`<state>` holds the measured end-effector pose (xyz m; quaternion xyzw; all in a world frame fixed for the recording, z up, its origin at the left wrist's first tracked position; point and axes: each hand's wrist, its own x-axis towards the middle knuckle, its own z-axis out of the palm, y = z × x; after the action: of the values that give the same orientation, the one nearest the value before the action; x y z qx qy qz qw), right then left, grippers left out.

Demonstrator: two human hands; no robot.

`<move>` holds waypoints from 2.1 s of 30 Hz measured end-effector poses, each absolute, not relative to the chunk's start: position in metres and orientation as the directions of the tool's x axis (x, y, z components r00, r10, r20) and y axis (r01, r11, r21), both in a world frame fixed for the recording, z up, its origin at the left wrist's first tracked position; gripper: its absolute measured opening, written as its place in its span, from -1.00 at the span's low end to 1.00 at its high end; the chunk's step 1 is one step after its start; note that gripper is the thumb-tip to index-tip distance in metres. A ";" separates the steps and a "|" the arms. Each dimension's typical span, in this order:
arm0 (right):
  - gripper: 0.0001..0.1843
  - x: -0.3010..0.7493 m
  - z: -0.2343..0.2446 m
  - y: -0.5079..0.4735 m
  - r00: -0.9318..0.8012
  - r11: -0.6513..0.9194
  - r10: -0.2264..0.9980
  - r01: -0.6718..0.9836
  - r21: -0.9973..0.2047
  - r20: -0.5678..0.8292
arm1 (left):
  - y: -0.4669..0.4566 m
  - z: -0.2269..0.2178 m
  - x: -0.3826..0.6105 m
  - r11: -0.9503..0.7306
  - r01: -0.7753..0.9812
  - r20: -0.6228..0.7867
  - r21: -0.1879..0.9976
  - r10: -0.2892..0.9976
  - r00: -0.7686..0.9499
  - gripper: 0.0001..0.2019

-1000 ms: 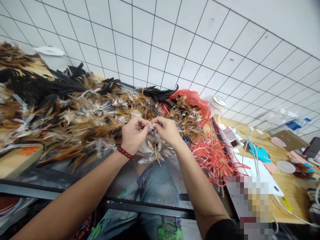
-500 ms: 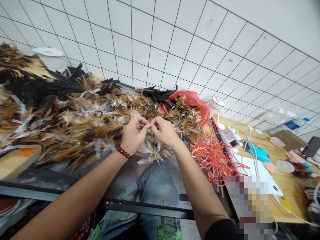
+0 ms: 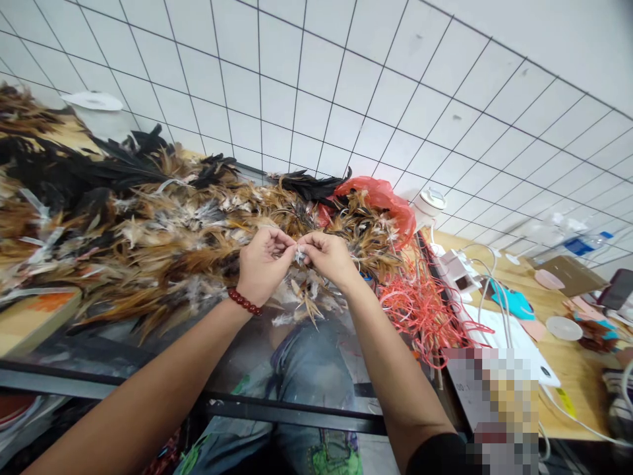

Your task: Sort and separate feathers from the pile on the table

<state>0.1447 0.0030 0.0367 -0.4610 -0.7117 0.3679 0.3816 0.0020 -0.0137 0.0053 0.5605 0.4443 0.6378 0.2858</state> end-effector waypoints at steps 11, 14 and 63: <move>-0.88 0.147 0.040 0.000 -0.259 0.411 0.910 0.471 -0.781 0.323 | -0.016 0.007 0.003 -0.443 0.128 0.461 0.887 0.864 -0.205 -0.80; -0.87 0.147 0.038 0.000 -0.265 0.408 0.911 0.479 -0.777 0.315 | -0.014 0.007 0.003 -0.404 0.059 0.407 0.913 0.888 -0.212 -0.83; -0.88 0.144 0.052 0.000 -0.355 -0.186 0.929 -0.212 -0.959 -0.102 | -0.015 0.031 -0.003 0.317 -0.743 -0.232 0.589 0.948 0.219 -0.86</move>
<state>0.1445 -0.0003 0.0520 -0.3769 -0.4758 0.6716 0.4248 -0.0028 -0.0153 0.0309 0.1795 0.2843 0.5562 0.7599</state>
